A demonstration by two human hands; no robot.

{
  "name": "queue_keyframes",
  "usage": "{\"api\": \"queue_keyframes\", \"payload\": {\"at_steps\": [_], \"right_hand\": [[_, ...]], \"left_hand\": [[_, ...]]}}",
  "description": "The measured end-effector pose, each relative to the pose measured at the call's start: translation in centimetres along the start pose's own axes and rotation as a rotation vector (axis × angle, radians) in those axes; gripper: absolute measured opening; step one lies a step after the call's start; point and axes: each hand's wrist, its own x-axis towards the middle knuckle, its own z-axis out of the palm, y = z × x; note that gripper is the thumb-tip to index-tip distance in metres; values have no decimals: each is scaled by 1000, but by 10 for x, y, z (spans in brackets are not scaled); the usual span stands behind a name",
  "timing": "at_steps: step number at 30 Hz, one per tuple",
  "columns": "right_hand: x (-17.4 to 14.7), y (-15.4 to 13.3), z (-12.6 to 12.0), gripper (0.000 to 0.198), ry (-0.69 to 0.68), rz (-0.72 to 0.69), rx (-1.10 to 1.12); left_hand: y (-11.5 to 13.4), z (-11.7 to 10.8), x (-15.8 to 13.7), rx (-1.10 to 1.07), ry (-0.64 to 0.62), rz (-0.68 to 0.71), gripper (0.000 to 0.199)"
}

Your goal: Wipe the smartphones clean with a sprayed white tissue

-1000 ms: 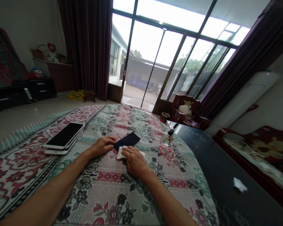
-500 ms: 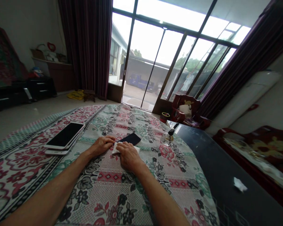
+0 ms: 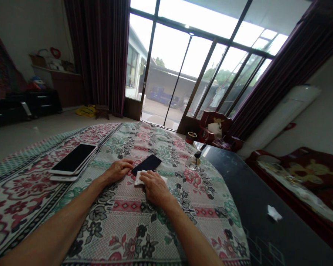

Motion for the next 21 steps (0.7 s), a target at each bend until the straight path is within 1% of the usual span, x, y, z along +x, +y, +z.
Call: {"api": "queue_keyframes", "payload": {"at_steps": [3,5,8,14,17,21], "right_hand": [[-11,5,-1,44,38,32,25],[-12,7,0,44,69,69,25],[-4,4,4,43,95,104,-2],[17,-5,11,35,56,116,-42],[28,6,12,35,51,166,-60],[45,36,11,37,57,240,-81]], "left_hand": [[6,-4,0,-1,-18,-21,27],[9,-7,1,-9,-38,-25,23],[11,-8,0,-22,-48,-29,20],[10,-3,-1,7,-41,-20,21],[9,-1,-1,2,-57,-20,18],[7,0,0,5,-79,-29,15]]}}
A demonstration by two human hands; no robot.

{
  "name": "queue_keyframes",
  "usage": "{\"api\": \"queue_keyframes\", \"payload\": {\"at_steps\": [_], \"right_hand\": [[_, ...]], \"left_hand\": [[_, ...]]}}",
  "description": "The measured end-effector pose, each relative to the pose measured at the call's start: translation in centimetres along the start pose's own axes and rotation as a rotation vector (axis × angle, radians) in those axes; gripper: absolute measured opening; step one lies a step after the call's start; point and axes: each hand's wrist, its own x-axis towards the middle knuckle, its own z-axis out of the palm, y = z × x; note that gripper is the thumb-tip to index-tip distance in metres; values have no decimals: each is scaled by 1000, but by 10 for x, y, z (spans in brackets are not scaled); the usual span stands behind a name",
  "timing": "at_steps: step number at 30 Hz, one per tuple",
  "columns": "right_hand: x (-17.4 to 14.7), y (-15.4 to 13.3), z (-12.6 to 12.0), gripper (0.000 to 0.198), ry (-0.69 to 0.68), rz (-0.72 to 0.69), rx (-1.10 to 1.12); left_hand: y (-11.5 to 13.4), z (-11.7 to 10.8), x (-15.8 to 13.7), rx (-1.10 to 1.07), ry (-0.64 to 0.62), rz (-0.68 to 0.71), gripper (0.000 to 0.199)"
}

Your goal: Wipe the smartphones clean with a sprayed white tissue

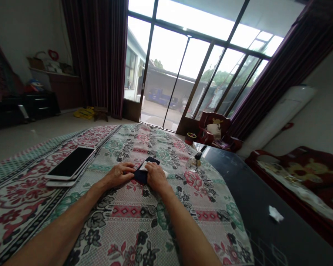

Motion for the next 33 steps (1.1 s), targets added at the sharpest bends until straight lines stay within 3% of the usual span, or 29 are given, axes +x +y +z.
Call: {"api": "queue_keyframes", "payload": {"at_steps": [5,10,16,23,33], "right_hand": [[32,29,4,37,-19,107,-54],[43,33,8,34,-43,181,-103],[26,9,8,31,-1,28,-72],[1,-19,2,32,-16,-32,4],[-17,-22,0,39,-17,-138,77]], "left_hand": [[0,0,1,7,-2,-15,14],[1,-1,0,19,-16,1,13],[2,-2,0,2,-1,1,13],[2,-5,-1,-41,-6,2,15],[2,-10,-2,-42,-64,52,24]]}}
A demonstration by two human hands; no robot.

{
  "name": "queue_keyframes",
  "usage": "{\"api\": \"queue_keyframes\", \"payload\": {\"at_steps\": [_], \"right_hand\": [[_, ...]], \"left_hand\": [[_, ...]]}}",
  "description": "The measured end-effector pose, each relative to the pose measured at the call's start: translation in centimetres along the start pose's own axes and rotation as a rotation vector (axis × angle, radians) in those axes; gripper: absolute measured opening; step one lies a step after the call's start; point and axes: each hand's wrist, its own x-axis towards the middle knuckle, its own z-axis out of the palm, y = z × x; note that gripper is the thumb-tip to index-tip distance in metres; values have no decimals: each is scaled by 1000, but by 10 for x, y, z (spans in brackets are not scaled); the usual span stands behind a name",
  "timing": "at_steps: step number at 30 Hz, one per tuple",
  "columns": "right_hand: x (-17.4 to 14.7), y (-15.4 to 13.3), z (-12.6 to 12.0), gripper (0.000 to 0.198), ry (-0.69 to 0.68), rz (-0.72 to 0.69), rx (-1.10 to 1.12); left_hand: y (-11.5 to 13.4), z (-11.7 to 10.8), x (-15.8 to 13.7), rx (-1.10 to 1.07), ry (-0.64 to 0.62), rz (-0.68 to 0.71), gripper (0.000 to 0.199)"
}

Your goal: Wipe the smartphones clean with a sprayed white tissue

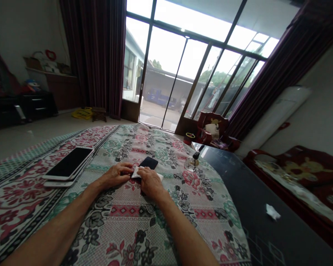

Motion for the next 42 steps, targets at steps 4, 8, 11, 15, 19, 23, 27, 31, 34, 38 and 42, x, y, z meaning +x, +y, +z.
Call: {"api": "queue_keyframes", "payload": {"at_steps": [4,8,11,15,19,23,27,31,34,38,42], "right_hand": [[15,19,0,37,13,50,-31],[37,48,0,38,1,166,-69],[51,63,2,40,-28,261,-93],[52,65,5,39,-44,249,-103],[37,53,5,40,-17,132,-77],[20,38,4,40,-3,36,-27],[11,27,4,41,26,-14,8],[6,19,3,40,36,-65,42],[4,15,2,39,31,-82,56],[2,11,4,37,46,-93,75],[0,7,7,36,80,-118,100]], "left_hand": [[1,1,0,9,1,-48,25],[0,3,0,34,10,-57,23],[-1,4,0,39,20,-41,19],[2,2,0,1,8,-58,15],[4,0,0,-24,-1,-60,13],[1,0,1,-45,18,-48,13],[-2,2,1,-62,21,-49,14],[-6,1,2,-66,15,-1,16],[-7,1,2,-66,20,31,18],[-7,1,3,-72,16,31,21],[-4,2,3,-57,57,38,25]]}}
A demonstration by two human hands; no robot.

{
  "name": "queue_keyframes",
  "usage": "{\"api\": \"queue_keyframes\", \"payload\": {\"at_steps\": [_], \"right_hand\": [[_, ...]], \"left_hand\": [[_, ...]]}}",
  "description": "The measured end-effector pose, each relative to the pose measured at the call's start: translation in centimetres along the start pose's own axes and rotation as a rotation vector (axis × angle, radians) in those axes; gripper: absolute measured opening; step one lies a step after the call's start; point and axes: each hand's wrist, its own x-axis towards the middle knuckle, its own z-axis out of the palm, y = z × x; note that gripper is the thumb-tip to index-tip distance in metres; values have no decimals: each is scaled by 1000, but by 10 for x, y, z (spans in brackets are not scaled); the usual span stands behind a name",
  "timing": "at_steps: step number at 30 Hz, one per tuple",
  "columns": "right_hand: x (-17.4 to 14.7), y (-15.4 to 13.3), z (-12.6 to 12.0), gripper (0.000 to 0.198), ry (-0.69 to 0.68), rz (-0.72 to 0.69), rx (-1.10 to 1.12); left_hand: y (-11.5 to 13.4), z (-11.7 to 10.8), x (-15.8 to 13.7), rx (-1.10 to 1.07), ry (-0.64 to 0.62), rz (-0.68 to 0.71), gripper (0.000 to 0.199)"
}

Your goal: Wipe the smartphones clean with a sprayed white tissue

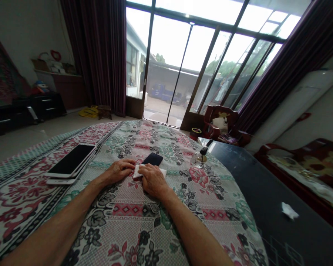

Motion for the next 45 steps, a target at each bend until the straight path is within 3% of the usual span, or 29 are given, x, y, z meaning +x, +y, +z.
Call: {"api": "queue_keyframes", "payload": {"at_steps": [13,25,38,45], "right_hand": [[0,-4,2,34,12,-32,55],[-3,33,-14,39,27,207,-148],[-1,3,-1,28,-5,-20,-51],[3,-9,-16,25,-60,1,-50]], "left_hand": [[1,-1,0,28,9,-16,26],[-2,1,0,52,-13,-60,23],[2,-1,-1,65,-5,-11,25],[2,-1,0,60,-3,-42,23]]}}
